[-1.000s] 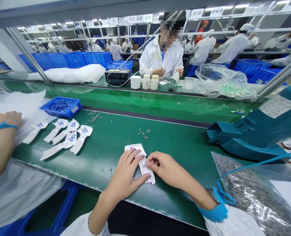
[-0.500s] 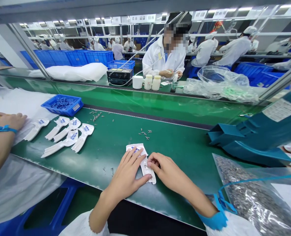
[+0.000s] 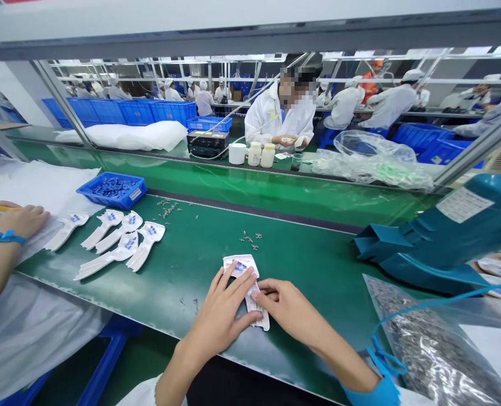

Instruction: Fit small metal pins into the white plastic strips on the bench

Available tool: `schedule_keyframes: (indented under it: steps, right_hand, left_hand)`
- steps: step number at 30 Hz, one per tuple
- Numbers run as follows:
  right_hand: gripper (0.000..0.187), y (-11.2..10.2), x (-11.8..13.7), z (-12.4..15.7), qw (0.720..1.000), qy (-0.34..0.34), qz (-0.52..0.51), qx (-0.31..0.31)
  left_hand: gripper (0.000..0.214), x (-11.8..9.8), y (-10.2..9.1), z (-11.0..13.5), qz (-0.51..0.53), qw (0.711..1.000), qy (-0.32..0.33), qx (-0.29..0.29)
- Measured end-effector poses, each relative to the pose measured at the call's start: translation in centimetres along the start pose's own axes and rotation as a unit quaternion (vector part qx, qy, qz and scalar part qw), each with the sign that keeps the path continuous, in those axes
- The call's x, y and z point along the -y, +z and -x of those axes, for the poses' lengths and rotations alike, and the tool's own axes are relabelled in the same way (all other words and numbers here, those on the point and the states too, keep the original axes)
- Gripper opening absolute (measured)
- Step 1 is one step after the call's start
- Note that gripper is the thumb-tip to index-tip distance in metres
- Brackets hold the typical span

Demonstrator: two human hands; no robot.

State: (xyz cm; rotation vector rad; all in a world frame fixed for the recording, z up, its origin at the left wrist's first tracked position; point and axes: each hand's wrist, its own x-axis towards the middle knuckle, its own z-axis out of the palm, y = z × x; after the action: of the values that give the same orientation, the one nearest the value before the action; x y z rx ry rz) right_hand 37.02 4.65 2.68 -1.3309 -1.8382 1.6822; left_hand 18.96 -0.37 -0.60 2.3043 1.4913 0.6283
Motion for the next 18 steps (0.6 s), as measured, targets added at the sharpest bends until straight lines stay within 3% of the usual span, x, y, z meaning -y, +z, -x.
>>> schedule_keyframes:
  steps: [3,6,9,11,14,18]
  right_hand:
    - [0.040,-0.2,0.3,-0.3,1.000,0.005,-0.008,0.007]
    - [0.038,-1.8,0.7,-2.2,0.997,0.044,-0.061,-0.009]
    - [0.024,-5.2,1.3,-6.5,0.987,0.064,-0.127,-0.072]
    - [0.014,-8.0,1.6,-10.2,0.975,0.050,-0.159,-0.150]
    - [0.013,-11.4,1.8,-15.2,0.953,0.008,-0.142,-0.268]
    - [0.027,-12.5,1.0,-17.7,0.939,-0.023,-0.043,-0.341]
  left_hand:
    - [0.065,-0.2,-0.4,0.3,-0.006,1.000,0.003,-0.026]
    - [0.057,1.4,-2.0,1.0,-0.037,0.993,-0.039,-0.107]
    - [0.045,6.0,-4.7,2.7,-0.111,0.959,-0.142,-0.218]
    - [0.043,10.0,-6.8,4.3,-0.167,0.929,-0.198,-0.263]
    - [0.048,15.1,-9.4,6.5,-0.236,0.895,-0.270,-0.264]
    - [0.062,17.7,-11.2,7.6,-0.277,0.868,-0.354,-0.211]
